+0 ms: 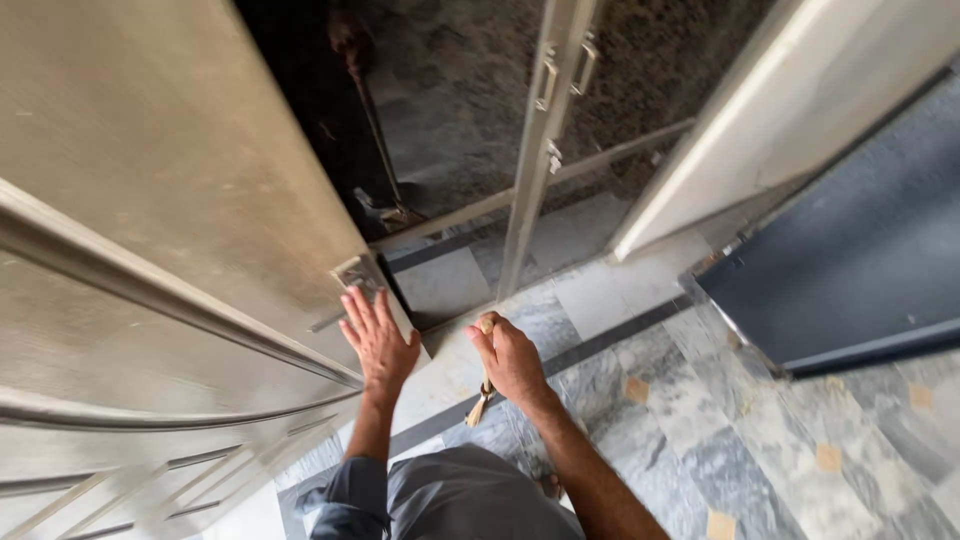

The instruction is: Sweeping a marble floor using a traditional broom.

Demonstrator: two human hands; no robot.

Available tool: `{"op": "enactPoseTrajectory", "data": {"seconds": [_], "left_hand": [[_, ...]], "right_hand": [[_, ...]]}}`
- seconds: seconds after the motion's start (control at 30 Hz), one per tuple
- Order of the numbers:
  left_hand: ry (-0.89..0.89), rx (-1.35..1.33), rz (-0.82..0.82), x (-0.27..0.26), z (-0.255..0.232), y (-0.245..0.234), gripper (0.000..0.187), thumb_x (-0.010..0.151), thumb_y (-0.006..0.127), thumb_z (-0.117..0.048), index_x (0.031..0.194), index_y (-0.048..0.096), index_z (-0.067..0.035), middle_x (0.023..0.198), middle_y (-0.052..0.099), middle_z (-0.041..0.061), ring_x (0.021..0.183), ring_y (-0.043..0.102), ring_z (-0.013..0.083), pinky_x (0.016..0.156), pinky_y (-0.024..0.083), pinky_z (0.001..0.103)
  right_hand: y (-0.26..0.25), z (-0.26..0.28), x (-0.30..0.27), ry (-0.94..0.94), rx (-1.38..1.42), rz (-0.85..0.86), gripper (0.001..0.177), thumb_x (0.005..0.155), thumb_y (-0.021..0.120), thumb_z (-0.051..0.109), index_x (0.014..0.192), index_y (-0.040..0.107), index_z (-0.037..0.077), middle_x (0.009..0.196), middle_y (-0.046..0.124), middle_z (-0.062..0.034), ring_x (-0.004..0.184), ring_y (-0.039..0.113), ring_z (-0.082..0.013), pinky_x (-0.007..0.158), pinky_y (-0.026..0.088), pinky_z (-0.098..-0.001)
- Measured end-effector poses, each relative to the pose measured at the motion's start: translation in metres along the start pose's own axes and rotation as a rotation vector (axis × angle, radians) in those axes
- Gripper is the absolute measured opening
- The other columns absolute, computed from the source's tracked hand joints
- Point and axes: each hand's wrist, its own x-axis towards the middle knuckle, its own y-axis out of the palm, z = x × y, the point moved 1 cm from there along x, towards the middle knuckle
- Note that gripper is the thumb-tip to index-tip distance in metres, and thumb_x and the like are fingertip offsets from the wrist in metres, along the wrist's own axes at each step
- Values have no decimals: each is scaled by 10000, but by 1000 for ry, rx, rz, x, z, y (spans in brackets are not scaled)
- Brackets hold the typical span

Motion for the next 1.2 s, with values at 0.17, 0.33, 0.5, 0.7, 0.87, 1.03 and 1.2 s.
{"op": "enactPoseTrajectory", "data": {"seconds": [0.17,0.33,0.5,0.7,0.87,1.03,1.2], "left_hand": [[10,-51,14,4,-19,0,1070,732,835,-315,1598,264,-54,1686,-9,277,1558,-36,454,1217,94,660],[193,-146,-25,-19,-70,44,948,766,827,-292,1543,365,-7,1652,196,284,1519,173,468,1210,193,606],[-59,-636,924,-74,-162,110,573,1002,528,-534,1019,783,-21,733,758,70,665,666,216,664,528,399],[-240,-774,1442,-168,-281,119,682,1002,308,-654,1043,706,-102,818,748,50,783,707,154,677,510,357],[-366,-934,1604,-223,-348,154,564,1001,425,-634,1184,647,-149,1008,716,13,913,679,161,753,529,372],[-437,-930,1757,-267,-423,159,560,958,483,-650,1285,618,-216,1128,697,-12,996,695,148,818,587,381],[-448,-967,1926,-312,-479,209,470,1005,564,-519,1306,617,-163,1140,694,15,1002,706,148,798,628,333]], "right_hand": [[-38,-11,-15,78,-45,-55,305,1014,618,336,1013,615,31,887,723,-165,794,708,-366,680,549,-439],[-79,-33,-38,159,-48,-122,326,1014,614,359,1038,625,34,886,710,-167,793,713,-355,689,554,-431],[-133,-71,-73,158,-58,-250,357,1053,591,376,1014,627,22,920,698,-162,825,701,-323,722,558,-406],[-216,-73,-137,481,114,-302,379,1012,593,396,1066,626,21,825,694,-141,764,699,-262,711,568,-383],[-266,-97,-201,590,125,-403,364,1025,578,382,1117,614,31,888,709,-127,807,713,-241,724,578,-374],[-306,-125,-255,605,130,-567,366,1031,582,361,1179,600,27,979,713,-139,863,724,-248,745,594,-372],[-351,-153,-299,615,82,-772,362,1032,595,352,1207,612,35,1108,688,-162,974,706,-281,833,588,-379]]}}
